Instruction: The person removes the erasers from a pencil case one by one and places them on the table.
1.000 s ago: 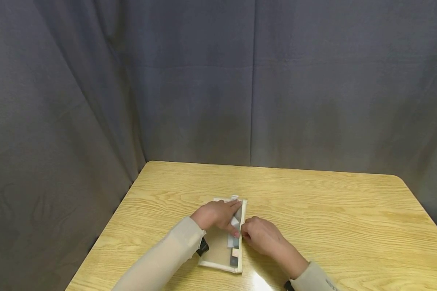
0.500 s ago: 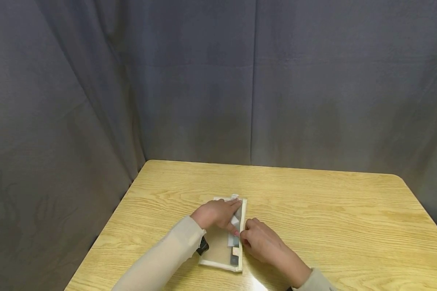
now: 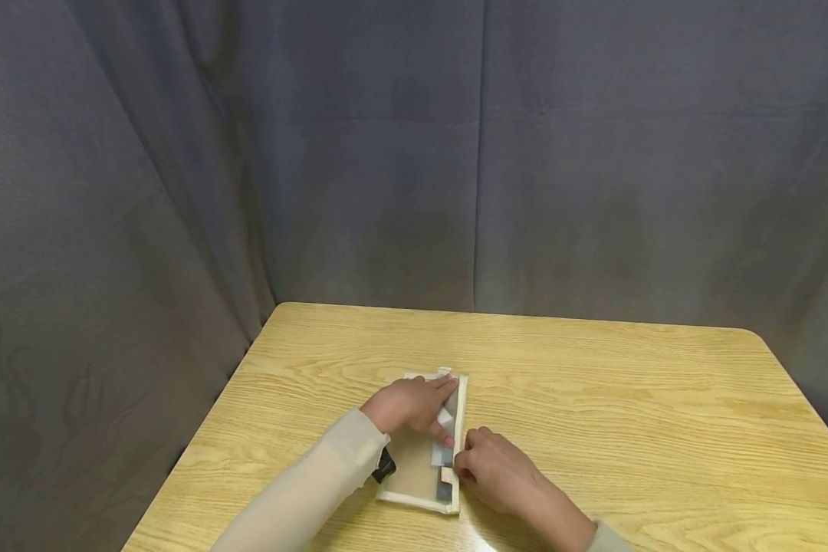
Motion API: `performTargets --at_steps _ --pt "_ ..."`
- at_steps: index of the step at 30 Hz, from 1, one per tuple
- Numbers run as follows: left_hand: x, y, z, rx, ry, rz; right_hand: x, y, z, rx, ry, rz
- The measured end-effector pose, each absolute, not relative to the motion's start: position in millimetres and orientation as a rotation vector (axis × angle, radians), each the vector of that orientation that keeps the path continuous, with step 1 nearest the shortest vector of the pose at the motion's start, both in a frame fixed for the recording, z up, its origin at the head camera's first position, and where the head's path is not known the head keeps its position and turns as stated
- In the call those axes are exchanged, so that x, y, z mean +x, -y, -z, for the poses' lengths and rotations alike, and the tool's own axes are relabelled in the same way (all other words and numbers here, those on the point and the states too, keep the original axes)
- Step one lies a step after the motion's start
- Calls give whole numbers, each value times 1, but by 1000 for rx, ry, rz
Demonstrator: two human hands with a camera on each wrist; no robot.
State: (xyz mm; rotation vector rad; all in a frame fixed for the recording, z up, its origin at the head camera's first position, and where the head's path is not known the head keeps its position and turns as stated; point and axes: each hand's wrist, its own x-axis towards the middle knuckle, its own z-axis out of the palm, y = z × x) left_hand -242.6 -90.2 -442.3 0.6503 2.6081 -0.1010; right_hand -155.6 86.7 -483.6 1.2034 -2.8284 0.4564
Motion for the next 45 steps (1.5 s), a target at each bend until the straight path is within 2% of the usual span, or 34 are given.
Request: performTargets --at_steps 45 --pt "-242 89 443 617 -2606 96 -129 -85 482 1242 2854 -470"
